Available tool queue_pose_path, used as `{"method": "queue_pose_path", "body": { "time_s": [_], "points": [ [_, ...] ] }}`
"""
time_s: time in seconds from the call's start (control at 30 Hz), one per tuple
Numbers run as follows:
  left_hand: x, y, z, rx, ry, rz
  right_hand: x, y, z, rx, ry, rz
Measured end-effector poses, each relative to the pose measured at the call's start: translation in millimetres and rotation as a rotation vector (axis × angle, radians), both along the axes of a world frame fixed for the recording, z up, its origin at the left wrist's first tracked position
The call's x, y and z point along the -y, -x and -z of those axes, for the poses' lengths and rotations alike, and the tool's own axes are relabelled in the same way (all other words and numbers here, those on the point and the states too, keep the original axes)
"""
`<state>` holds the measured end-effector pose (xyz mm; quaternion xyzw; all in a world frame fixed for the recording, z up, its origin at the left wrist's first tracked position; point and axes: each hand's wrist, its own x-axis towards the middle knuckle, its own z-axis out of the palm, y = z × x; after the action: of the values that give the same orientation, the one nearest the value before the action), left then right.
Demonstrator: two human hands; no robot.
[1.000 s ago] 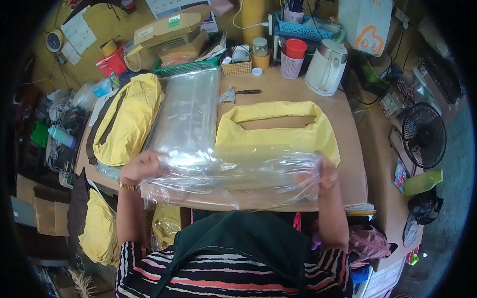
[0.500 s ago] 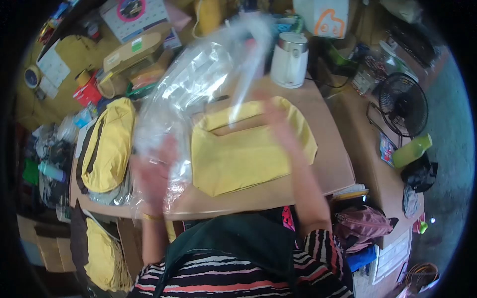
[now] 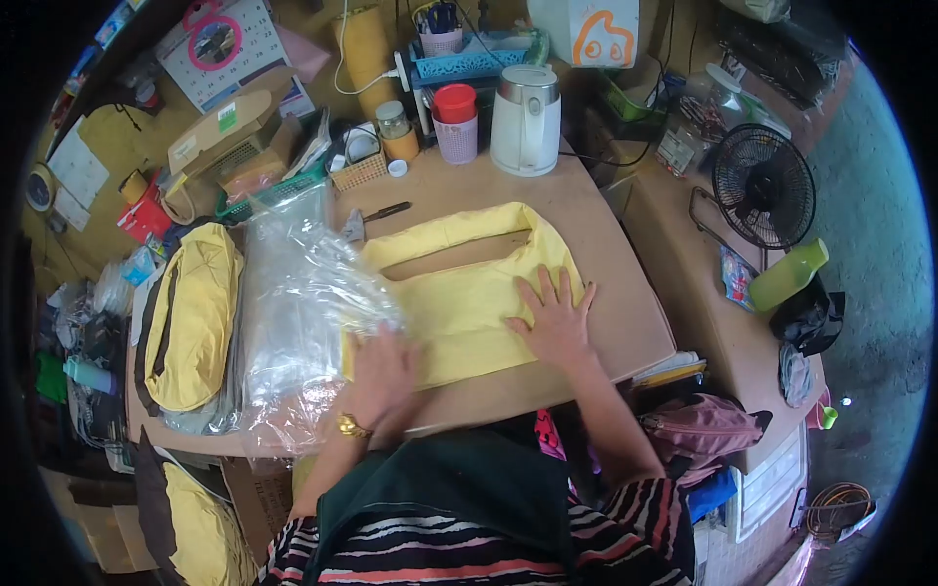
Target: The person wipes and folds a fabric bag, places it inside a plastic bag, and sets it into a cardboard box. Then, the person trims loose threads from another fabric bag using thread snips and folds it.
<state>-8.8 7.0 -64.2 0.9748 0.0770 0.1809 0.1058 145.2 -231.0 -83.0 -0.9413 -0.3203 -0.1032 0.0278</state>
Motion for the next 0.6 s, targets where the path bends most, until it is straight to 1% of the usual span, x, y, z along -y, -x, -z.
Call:
{"method": "queue_pose_path", "body": {
  "time_s": [0.03, 0.07, 0.1, 0.17, 0.2, 0.27, 0.3, 0.33, 0.37, 0.4, 0.43, 0.47, 0.53, 0.57, 0.6],
  "points": [
    [16, -10, 0, -0.002, 0.002, -0.004, -8, 12, 3, -0.011, -0.014, 0.070],
    [33, -19, 0, -0.002, 0.040, 0.067, -13, 23, 7, -0.024, -0.026, 0.140],
    [41, -25, 1, 0.000, 0.080, 0.137, -11, 32, 5, -0.027, -0.022, 0.133],
    [34, -31, 21, -0.049, 0.096, 0.133, -3, 53, -11, -0.258, -0.014, 0.106],
    [29, -34, 27, -0.089, 0.106, 0.136, 11, 56, -26, -0.255, -0.014, 0.103],
    [23, -27, 17, -0.061, 0.112, 0.138, 53, 51, -52, -0.601, -0.248, -0.201],
    [24, -21, 7, -0.090, 0.085, 0.062, 65, 49, -52, -0.610, -0.247, -0.206],
    [24, -17, 3, -0.117, 0.059, -0.017, 76, 46, -51, -0.475, -0.172, -0.211],
    [21, -18, 13, -0.121, 0.061, -0.027, 83, 42, -50, -0.337, -0.099, -0.217],
    [16, -21, 30, -0.041, 0.036, -0.009, 87, 36, -43, -0.346, -0.096, -0.226],
    [12, -22, 34, 0.042, 0.008, 0.009, 87, 25, -32, -0.231, -0.115, -0.257],
    [6, -23, 36, 0.044, 0.004, 0.000, 83, 15, -26, -0.109, -0.137, -0.287],
    [2, -23, 23, -0.036, 0.136, 0.059, 77, 6, -26, -0.062, -0.088, -0.325],
    [2, -22, 16, -0.031, 0.131, 0.051, 74, 1, -26, -0.036, -0.101, -0.379],
    [4, -20, 4, 0.018, -0.037, -0.073, 70, -2, -24, -0.011, -0.114, -0.432]
  ]
}}
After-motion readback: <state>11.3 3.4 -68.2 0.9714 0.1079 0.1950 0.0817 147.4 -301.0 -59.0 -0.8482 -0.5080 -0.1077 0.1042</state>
